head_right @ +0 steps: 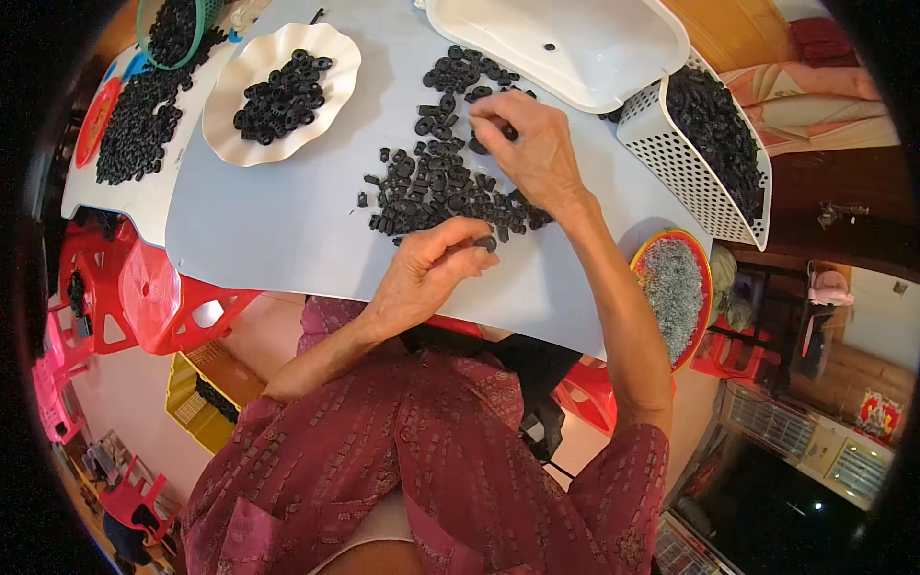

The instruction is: Assembling small blue beads into black plastic components at a workshop table.

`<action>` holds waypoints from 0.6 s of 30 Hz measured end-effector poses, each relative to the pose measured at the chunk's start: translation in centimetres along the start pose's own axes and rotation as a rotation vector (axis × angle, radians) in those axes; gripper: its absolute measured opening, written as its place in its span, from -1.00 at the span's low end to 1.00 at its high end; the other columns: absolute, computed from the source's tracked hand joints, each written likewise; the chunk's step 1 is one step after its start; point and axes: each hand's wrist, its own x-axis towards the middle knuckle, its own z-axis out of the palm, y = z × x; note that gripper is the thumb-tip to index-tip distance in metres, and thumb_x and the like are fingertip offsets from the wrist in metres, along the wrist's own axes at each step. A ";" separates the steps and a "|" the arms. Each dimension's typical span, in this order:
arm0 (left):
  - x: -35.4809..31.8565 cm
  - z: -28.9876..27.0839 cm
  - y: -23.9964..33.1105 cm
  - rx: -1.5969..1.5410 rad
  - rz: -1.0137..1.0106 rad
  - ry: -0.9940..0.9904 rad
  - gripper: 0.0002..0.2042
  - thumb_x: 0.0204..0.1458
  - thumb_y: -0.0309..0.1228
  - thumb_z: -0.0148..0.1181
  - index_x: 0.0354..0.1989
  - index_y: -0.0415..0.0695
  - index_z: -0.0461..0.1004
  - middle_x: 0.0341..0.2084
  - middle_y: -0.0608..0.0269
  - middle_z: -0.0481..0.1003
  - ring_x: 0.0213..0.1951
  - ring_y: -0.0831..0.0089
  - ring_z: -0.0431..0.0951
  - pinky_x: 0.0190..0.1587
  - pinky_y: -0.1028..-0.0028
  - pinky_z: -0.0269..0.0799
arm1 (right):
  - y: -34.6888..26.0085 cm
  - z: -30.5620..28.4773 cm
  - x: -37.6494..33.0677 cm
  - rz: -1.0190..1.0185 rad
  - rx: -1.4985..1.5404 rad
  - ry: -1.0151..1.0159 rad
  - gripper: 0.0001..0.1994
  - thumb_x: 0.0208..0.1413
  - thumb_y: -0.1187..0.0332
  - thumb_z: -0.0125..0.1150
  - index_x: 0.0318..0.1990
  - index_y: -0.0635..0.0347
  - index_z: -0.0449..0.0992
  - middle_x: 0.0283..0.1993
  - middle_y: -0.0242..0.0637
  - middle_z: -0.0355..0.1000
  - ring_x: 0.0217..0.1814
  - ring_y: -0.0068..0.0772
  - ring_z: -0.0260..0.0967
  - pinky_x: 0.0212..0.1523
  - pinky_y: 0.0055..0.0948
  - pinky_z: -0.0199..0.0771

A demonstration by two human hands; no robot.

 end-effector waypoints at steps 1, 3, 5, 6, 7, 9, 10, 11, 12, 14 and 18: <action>0.0 0.0 -0.1 0.019 0.006 -0.002 -0.85 0.06 -0.50 0.07 -0.21 -0.27 0.39 -0.61 0.32 0.39 -0.56 0.68 0.26 -0.51 0.59 0.21 | -0.2 0.4 0.4 -0.083 -0.026 0.018 -0.83 -0.04 0.46 0.20 -0.24 0.22 0.54 -0.26 -0.26 0.48 -0.28 -0.35 0.39 -0.23 -0.44 0.40; 0.0 0.2 -0.1 0.011 0.004 0.002 -0.85 0.06 -0.50 0.08 -0.21 -0.26 0.39 -0.61 0.32 0.38 -0.56 0.68 0.26 -0.51 0.59 0.21 | -0.2 1.5 1.4 -0.329 -0.108 0.055 -0.82 -0.04 0.46 0.21 -0.23 0.20 0.51 -0.23 -0.25 0.46 -0.24 -0.28 0.39 -0.19 -0.41 0.39; -0.1 0.2 -0.1 0.003 -0.003 0.018 -0.85 0.06 -0.50 0.08 -0.21 -0.26 0.39 -0.61 0.32 0.37 -0.57 0.68 0.25 -0.51 0.59 0.21 | -0.6 2.5 1.9 -0.378 -0.167 -0.019 -0.83 -0.06 0.44 0.22 -0.26 0.20 0.49 -0.22 -0.24 0.45 -0.20 -0.17 0.37 -0.13 -0.35 0.37; -0.1 0.2 0.0 0.002 -0.011 0.013 -0.85 0.06 -0.51 0.08 -0.20 -0.27 0.39 -0.61 0.32 0.37 -0.57 0.68 0.25 -0.51 0.59 0.21 | -0.8 2.5 1.9 -0.392 -0.267 -0.043 -0.85 -0.08 0.44 0.23 -0.30 0.22 0.49 -0.23 -0.26 0.46 -0.21 -0.20 0.38 -0.17 -0.37 0.39; 0.0 0.2 0.1 -0.001 -0.017 0.008 -0.85 0.06 -0.52 0.07 -0.20 -0.27 0.39 -0.61 0.31 0.37 -0.57 0.68 0.24 -0.51 0.58 0.21 | -0.5 2.4 1.8 -0.394 -0.266 -0.042 -0.85 -0.08 0.44 0.23 -0.30 0.22 0.49 -0.23 -0.26 0.46 -0.21 -0.20 0.38 -0.17 -0.37 0.39; 0.1 0.1 0.3 0.021 -0.016 -0.008 -0.85 0.06 -0.52 0.05 -0.20 -0.26 0.39 -0.59 0.29 0.40 -0.56 0.67 0.27 -0.50 0.58 0.24 | 0.5 1.6 1.3 -0.285 -0.143 -0.042 -0.87 -0.08 0.43 0.24 -0.35 0.23 0.48 -0.25 -0.28 0.46 -0.22 -0.24 0.38 -0.20 -0.39 0.40; 0.1 0.1 0.3 0.041 -0.017 -0.025 -0.85 0.07 -0.52 0.04 -0.19 -0.26 0.39 -0.58 0.28 0.42 -0.55 0.66 0.29 -0.49 0.58 0.26 | 0.7 1.2 1.0 -0.243 -0.147 -0.011 -0.89 -0.06 0.43 0.25 -0.38 0.24 0.50 -0.27 -0.29 0.47 -0.24 -0.29 0.38 -0.24 -0.39 0.41; 0.0 0.1 0.5 0.039 -0.020 -0.030 -0.85 0.07 -0.52 0.04 -0.19 -0.26 0.39 -0.58 0.28 0.42 -0.55 0.66 0.29 -0.49 0.58 0.26 | 1.1 0.9 0.7 -0.216 -0.148 0.021 -0.90 -0.06 0.43 0.24 -0.38 0.25 0.51 -0.28 -0.29 0.47 -0.25 -0.32 0.39 -0.25 -0.41 0.41; 0.0 0.0 0.8 0.051 -0.035 -0.035 -0.83 0.07 -0.50 0.05 -0.19 -0.28 0.40 -0.52 0.24 0.46 -0.46 0.59 0.39 -0.39 0.56 0.31 | 1.5 0.6 0.4 -0.188 -0.150 0.054 -0.91 -0.05 0.44 0.24 -0.38 0.25 0.53 -0.29 -0.29 0.48 -0.26 -0.35 0.40 -0.25 -0.43 0.41; 0.0 -0.1 0.9 0.063 -0.050 -0.049 -0.81 0.07 -0.48 0.07 -0.18 -0.30 0.41 -0.45 0.20 0.50 -0.38 0.52 0.49 -0.29 0.55 0.37 | 1.9 -0.1 -0.1 -0.142 -0.126 0.060 -0.92 -0.04 0.47 0.24 -0.36 0.25 0.55 -0.31 -0.28 0.49 -0.32 -0.42 0.41 -0.29 -0.49 0.41; 0.0 0.1 0.8 0.064 -0.025 -0.039 -0.83 0.06 -0.49 0.08 -0.19 -0.29 0.42 -0.46 0.23 0.48 -0.38 0.54 0.47 -0.32 0.55 0.35 | 2.1 -0.1 -0.3 0.005 -0.036 0.075 -0.88 -0.02 0.48 0.22 -0.30 0.27 0.54 -0.35 -0.28 0.48 -0.43 -0.49 0.39 -0.35 -0.54 0.39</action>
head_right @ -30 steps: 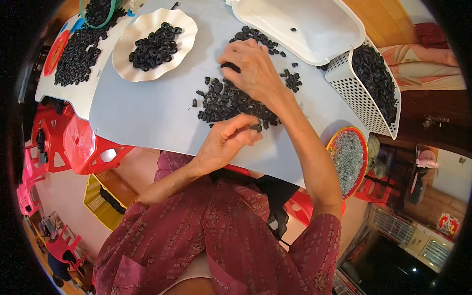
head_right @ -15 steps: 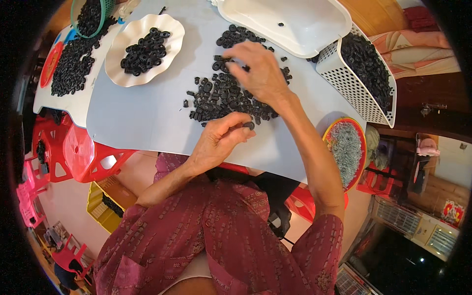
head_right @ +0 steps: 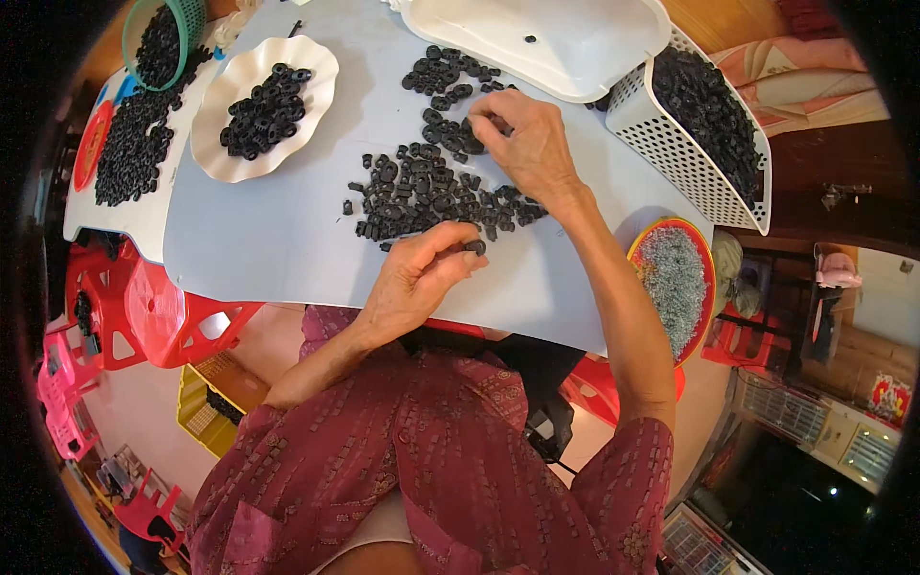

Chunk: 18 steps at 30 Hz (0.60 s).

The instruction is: Assembling small blue beads into black plastic components at a workshop table.

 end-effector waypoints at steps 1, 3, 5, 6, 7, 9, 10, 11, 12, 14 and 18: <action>0.0 0.0 -0.1 -0.010 0.016 0.016 -0.83 0.06 -0.50 0.09 -0.20 -0.29 0.43 -0.46 0.24 0.48 -0.38 0.55 0.45 -0.33 0.56 0.34 | -0.3 0.3 0.2 -0.030 0.021 0.026 -0.87 -0.01 0.48 0.22 -0.28 0.28 0.54 -0.37 -0.28 0.47 -0.46 -0.50 0.38 -0.38 -0.54 0.38; 0.0 0.0 0.1 0.013 0.002 0.009 -0.83 0.06 -0.50 0.09 -0.20 -0.28 0.43 -0.46 0.25 0.47 -0.39 0.56 0.44 -0.33 0.56 0.34 | -1.1 0.6 0.7 -0.061 -0.010 -0.013 -0.86 -0.01 0.49 0.22 -0.26 0.27 0.54 -0.39 -0.27 0.46 -0.47 -0.48 0.37 -0.39 -0.52 0.37; 0.1 0.0 0.2 0.035 -0.008 -0.002 -0.83 0.06 -0.50 0.09 -0.20 -0.28 0.43 -0.46 0.25 0.47 -0.40 0.56 0.43 -0.34 0.56 0.33 | -0.9 0.9 1.1 -0.163 -0.075 -0.075 -0.85 -0.03 0.50 0.20 -0.26 0.27 0.53 -0.44 -0.24 0.42 -0.50 -0.41 0.35 -0.42 -0.45 0.36; 0.1 0.1 0.2 0.034 -0.010 0.000 -0.83 0.05 -0.50 0.10 -0.20 -0.28 0.43 -0.46 0.25 0.47 -0.41 0.56 0.42 -0.35 0.56 0.32 | -0.8 0.8 1.3 -0.163 -0.075 -0.072 -0.85 -0.03 0.50 0.20 -0.26 0.27 0.53 -0.44 -0.24 0.42 -0.50 -0.41 0.35 -0.42 -0.45 0.36; 0.0 0.1 0.2 0.032 -0.014 0.004 -0.83 0.05 -0.50 0.10 -0.20 -0.28 0.43 -0.46 0.25 0.47 -0.42 0.56 0.42 -0.36 0.56 0.32 | -0.9 0.7 1.5 -0.177 -0.117 -0.109 -0.85 -0.05 0.50 0.19 -0.27 0.27 0.52 -0.43 -0.23 0.42 -0.49 -0.38 0.35 -0.41 -0.44 0.36; 0.0 0.0 0.3 0.048 -0.017 -0.001 -0.83 0.05 -0.50 0.10 -0.20 -0.28 0.43 -0.47 0.25 0.47 -0.42 0.56 0.41 -0.36 0.56 0.32 | -0.9 0.5 1.8 -0.189 -0.159 -0.144 -0.84 -0.07 0.50 0.19 -0.28 0.26 0.52 -0.43 -0.22 0.41 -0.48 -0.36 0.34 -0.41 -0.43 0.36; 0.1 0.0 0.4 0.061 -0.019 -0.007 -0.83 0.04 -0.49 0.11 -0.20 -0.28 0.43 -0.48 0.25 0.46 -0.43 0.56 0.41 -0.37 0.56 0.31 | -0.7 0.4 2.0 -0.149 -0.196 -0.191 -0.84 -0.08 0.50 0.18 -0.28 0.27 0.52 -0.41 -0.22 0.42 -0.48 -0.35 0.34 -0.41 -0.43 0.36; 0.1 0.1 0.3 0.061 -0.018 -0.008 -0.83 0.04 -0.49 0.11 -0.20 -0.28 0.43 -0.48 0.25 0.46 -0.43 0.56 0.41 -0.37 0.56 0.31 | -0.6 0.2 2.1 -0.109 -0.234 -0.238 -0.83 -0.09 0.49 0.18 -0.28 0.27 0.52 -0.40 -0.21 0.42 -0.48 -0.33 0.33 -0.41 -0.42 0.36; 0.1 0.2 0.0 0.054 0.001 0.008 -0.83 0.04 -0.49 0.11 -0.20 -0.28 0.43 -0.48 0.25 0.46 -0.44 0.56 0.40 -0.38 0.56 0.31 | -0.5 0.2 2.0 -0.108 -0.235 -0.237 -0.83 -0.09 0.49 0.18 -0.28 0.27 0.52 -0.40 -0.21 0.42 -0.48 -0.33 0.33 -0.41 -0.42 0.36; 0.1 0.2 -0.1 0.048 0.020 0.027 -0.83 0.04 -0.49 0.12 -0.20 -0.28 0.43 -0.49 0.25 0.45 -0.44 0.55 0.40 -0.39 0.55 0.30 | -0.4 0.3 1.9 -0.118 -0.172 -0.207 -0.82 -0.10 0.49 0.16 -0.28 0.27 0.52 -0.40 -0.21 0.40 -0.49 -0.32 0.31 -0.41 -0.41 0.35; 0.2 0.0 0.0 0.091 0.031 0.004 -0.80 0.04 -0.50 0.07 -0.17 -0.30 0.41 -0.48 0.16 0.49 -0.43 0.51 0.46 -0.35 0.51 0.36 | -0.9 0.7 1.5 -0.194 -0.181 -0.125 -0.84 -0.10 0.49 0.18 -0.29 0.27 0.52 -0.42 -0.20 0.40 -0.47 -0.26 0.33 -0.38 -0.35 0.36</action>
